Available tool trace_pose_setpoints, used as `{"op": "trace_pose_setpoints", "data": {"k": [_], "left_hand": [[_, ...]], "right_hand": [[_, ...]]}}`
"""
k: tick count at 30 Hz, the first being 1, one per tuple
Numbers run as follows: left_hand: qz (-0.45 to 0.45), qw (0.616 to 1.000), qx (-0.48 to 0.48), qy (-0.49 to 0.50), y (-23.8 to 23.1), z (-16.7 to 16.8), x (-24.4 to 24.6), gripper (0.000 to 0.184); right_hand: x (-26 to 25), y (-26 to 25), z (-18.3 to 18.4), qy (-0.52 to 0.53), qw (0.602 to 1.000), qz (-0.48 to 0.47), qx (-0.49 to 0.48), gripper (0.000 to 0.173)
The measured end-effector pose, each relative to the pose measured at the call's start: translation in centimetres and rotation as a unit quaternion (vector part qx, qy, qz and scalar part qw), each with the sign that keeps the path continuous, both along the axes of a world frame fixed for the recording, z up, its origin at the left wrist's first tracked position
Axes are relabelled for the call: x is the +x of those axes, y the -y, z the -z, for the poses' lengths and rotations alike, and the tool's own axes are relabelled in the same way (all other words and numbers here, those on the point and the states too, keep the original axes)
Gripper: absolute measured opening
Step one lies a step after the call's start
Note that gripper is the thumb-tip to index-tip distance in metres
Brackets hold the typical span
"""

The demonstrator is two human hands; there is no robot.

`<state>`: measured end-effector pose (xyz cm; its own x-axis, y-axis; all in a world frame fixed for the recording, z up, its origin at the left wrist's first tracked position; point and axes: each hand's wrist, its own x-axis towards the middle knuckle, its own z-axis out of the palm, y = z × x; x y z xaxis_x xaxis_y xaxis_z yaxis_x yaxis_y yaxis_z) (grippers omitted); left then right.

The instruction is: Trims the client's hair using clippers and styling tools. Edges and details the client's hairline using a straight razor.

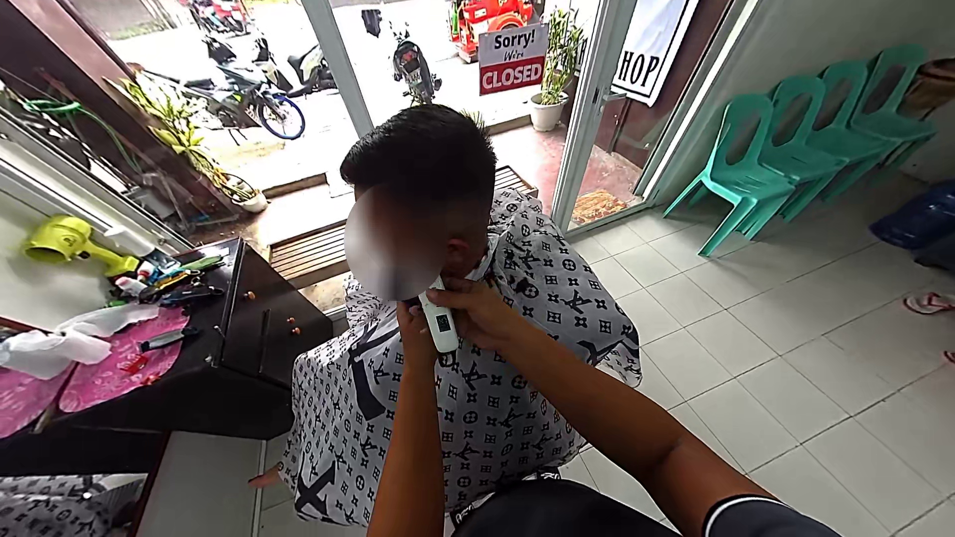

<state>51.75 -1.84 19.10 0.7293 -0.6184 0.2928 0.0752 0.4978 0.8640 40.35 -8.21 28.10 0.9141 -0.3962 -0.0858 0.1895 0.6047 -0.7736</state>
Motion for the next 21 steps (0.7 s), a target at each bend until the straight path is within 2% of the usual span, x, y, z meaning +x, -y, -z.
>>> {"op": "trace_pose_setpoints", "data": {"k": [3, 5, 11, 16, 21], "left_hand": [[-0.002, 1.0, 0.0, -0.018, 0.1, -0.5, -0.3, 0.014], [0.011, 1.0, -0.013, -0.02, 0.1, -0.5, -0.1, 0.017], [0.014, 1.0, -0.015, -0.018, 0.1, -0.6, -0.4, 0.018], [0.025, 0.999, -0.03, -0.02, 0.1, -0.5, -0.2, 0.033], [0.02, 1.0, -0.011, -0.013, 0.0, -0.6, -0.6, 0.018]], "right_hand": [[-0.1, 0.0, 0.2, 0.046, 0.999, 0.021, 0.006, 0.029], [0.0, 0.1, 0.5, 0.076, 0.997, 0.032, 0.003, 0.033], [0.1, 0.3, 1.3, 0.078, 0.996, 0.02, 0.024, 0.031], [-0.2, 0.2, 1.2, 0.135, 0.988, 0.042, 0.064, 0.028], [-0.3, 0.6, 1.4, 0.189, 0.977, 0.032, 0.093, 0.032]]}}
